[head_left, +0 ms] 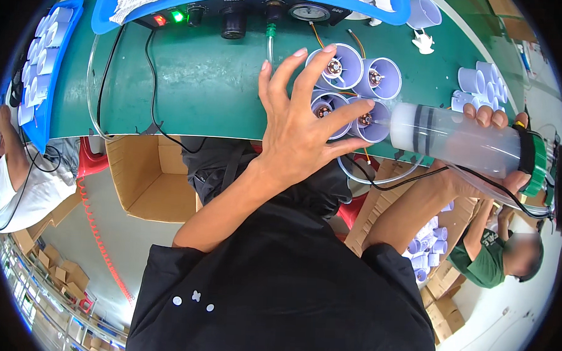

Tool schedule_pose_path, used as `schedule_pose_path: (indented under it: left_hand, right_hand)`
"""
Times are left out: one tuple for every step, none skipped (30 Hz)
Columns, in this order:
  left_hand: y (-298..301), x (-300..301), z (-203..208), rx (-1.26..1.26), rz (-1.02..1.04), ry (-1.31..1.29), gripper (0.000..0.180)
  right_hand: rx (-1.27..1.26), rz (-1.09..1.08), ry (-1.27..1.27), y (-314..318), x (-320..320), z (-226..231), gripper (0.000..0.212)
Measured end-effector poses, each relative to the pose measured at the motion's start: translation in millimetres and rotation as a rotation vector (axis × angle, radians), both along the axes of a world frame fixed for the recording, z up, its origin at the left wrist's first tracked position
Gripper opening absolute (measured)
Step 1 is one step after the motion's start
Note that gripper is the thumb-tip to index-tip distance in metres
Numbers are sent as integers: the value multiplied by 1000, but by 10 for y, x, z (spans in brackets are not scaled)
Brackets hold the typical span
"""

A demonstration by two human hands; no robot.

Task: Assembling electronic cooling fans by mounting impellers onto bases using a manual dispenser.

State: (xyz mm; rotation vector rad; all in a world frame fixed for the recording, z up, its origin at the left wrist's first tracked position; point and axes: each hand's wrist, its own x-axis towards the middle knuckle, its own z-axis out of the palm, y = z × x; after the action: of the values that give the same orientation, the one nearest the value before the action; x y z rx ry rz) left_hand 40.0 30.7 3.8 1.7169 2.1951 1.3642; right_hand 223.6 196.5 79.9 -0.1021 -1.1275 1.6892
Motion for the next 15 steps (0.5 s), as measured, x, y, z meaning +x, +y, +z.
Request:
schedule_pose_path:
  left_hand:
    - [5,-2,-18,0,0,2,53]
    - [9,-2,-43,19,10,-2,49]
    - [11,-3,-54,39,20,-6,44]
    - [13,-2,-54,39,18,-7,44]
    - [16,-2,-53,37,19,-7,44]
    - [18,-2,-52,35,19,-7,44]
    - [22,1,-49,36,18,-9,44]
    - [27,5,-47,38,16,-12,45]
    - [31,9,-44,40,15,-16,46]
    - [28,3,-41,40,18,-14,46]
    - [24,-1,-37,39,20,-11,46]
    - [20,-4,-34,39,22,-9,47]
    - [22,-1,-36,42,19,-12,47]
    - [23,1,-41,42,14,-17,47]
    - [23,5,-47,43,10,-22,48]
  right_hand:
    - [0,0,2,2,-17,3,88]
    - [29,30,-12,-2,-44,12,88]
    - [58,60,-25,-6,-69,23,88]
    - [59,59,-26,-14,-80,40,88]
    - [67,54,-37,-24,-90,59,88]
    - [74,50,-49,-28,-91,68,89]
    - [75,49,-50,-20,-85,70,89]
    - [74,66,-36,-6,-75,69,89]
    - [72,83,-22,3,-68,72,89]
    - [71,86,-20,-4,-81,70,89]
    - [78,63,-26,-19,-98,71,89]
    - [85,42,-32,-28,-114,70,90]
    - [88,39,-35,-33,-116,77,90]
    - [104,39,-43,-38,-116,83,90]
    - [121,39,-52,-40,-114,90,90]
